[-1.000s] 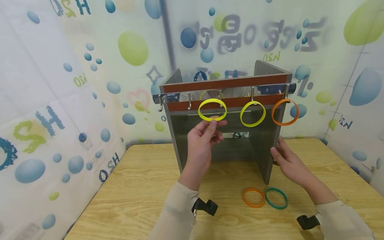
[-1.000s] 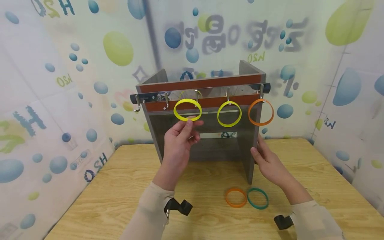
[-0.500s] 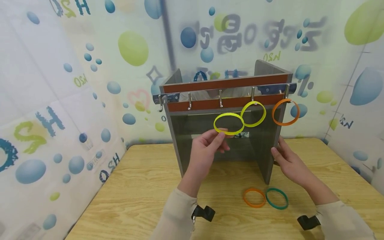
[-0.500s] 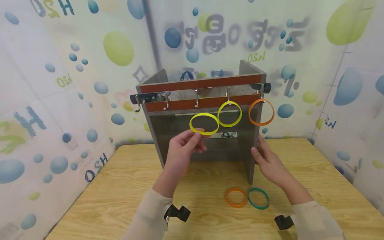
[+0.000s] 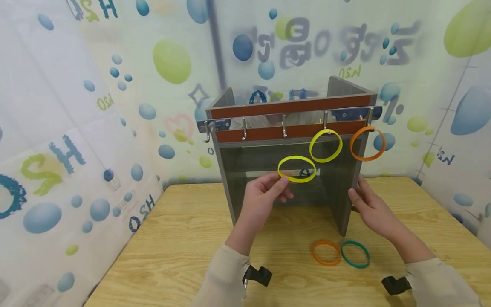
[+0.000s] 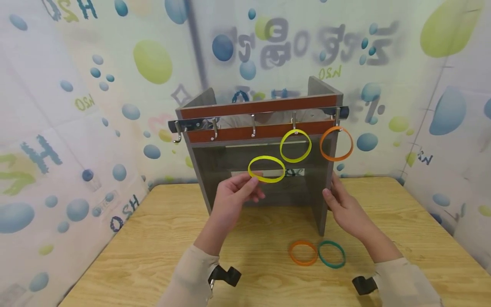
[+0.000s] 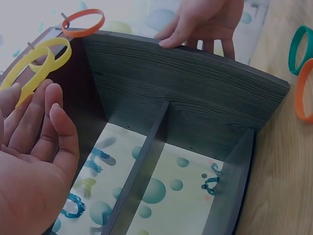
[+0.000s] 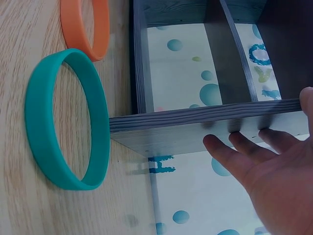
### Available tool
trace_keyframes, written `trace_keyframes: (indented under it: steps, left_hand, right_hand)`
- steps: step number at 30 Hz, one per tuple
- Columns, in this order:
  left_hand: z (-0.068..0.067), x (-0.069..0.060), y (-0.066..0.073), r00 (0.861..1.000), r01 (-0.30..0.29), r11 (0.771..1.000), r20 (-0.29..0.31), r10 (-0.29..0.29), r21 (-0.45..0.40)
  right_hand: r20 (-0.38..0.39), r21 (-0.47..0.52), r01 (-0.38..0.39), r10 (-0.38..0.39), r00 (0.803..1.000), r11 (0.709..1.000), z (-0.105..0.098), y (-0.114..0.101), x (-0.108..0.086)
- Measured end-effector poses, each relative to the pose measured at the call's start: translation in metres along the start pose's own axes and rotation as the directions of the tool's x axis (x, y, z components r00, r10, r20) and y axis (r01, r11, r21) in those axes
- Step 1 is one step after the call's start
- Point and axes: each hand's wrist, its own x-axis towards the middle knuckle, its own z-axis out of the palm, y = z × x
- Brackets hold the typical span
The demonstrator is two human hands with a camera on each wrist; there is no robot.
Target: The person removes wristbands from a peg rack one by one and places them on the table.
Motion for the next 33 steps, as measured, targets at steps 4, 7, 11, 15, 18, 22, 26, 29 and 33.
trace_keyframes:
  steps: [4,7,11,15,18,22,26,29,33]
  left_hand:
    - [-0.002,-0.002,-0.004,1.0,0.015,1.0,0.002,-0.015,0.009]
    - [-0.003,-0.003,-0.008,0.999,0.038,0.999,0.005,-0.038,0.027]
    - [-0.006,-0.004,-0.013,0.998,0.059,0.997,0.006,-0.059,0.051]
    - [-0.008,-0.005,-0.017,0.998,0.07,0.996,-0.012,-0.069,0.056]
    - [-0.011,-0.006,-0.019,0.997,0.081,0.995,-0.018,-0.08,0.062]
    - [-0.014,-0.007,-0.021,0.996,0.086,0.994,-0.015,-0.085,0.073]
    - [-0.017,-0.008,-0.022,0.995,0.095,0.991,-0.014,-0.094,0.094]
    - [-0.02,-0.008,-0.024,0.994,0.111,0.987,-0.022,-0.109,0.119]
    - [-0.024,-0.008,-0.028,0.991,0.13,0.98,-0.036,-0.126,0.148]
  right_hand:
    - [-0.004,-0.004,0.015,-0.015,1.0,1.0,0.0,0.0,-0.001]
    - [-0.002,-0.006,0.021,-0.021,1.0,1.0,0.0,0.0,-0.001]
    - [0.0,-0.007,0.022,-0.022,1.0,1.0,0.001,0.0,-0.002]
    - [-0.007,-0.012,0.022,-0.022,1.0,1.0,0.001,0.001,-0.001]
    - [-0.01,-0.011,0.016,-0.016,1.0,1.0,0.001,0.001,-0.001]
    - [-0.008,-0.005,0.002,-0.002,1.0,1.0,0.0,0.001,0.0]
    - [-0.006,-0.008,-0.005,0.005,1.0,1.0,0.0,0.001,0.0]
    - [-0.006,-0.009,-0.008,0.008,1.0,1.0,0.0,0.001,0.001]
    - [-0.005,-0.005,-0.006,0.006,1.0,1.0,0.0,0.001,0.001]
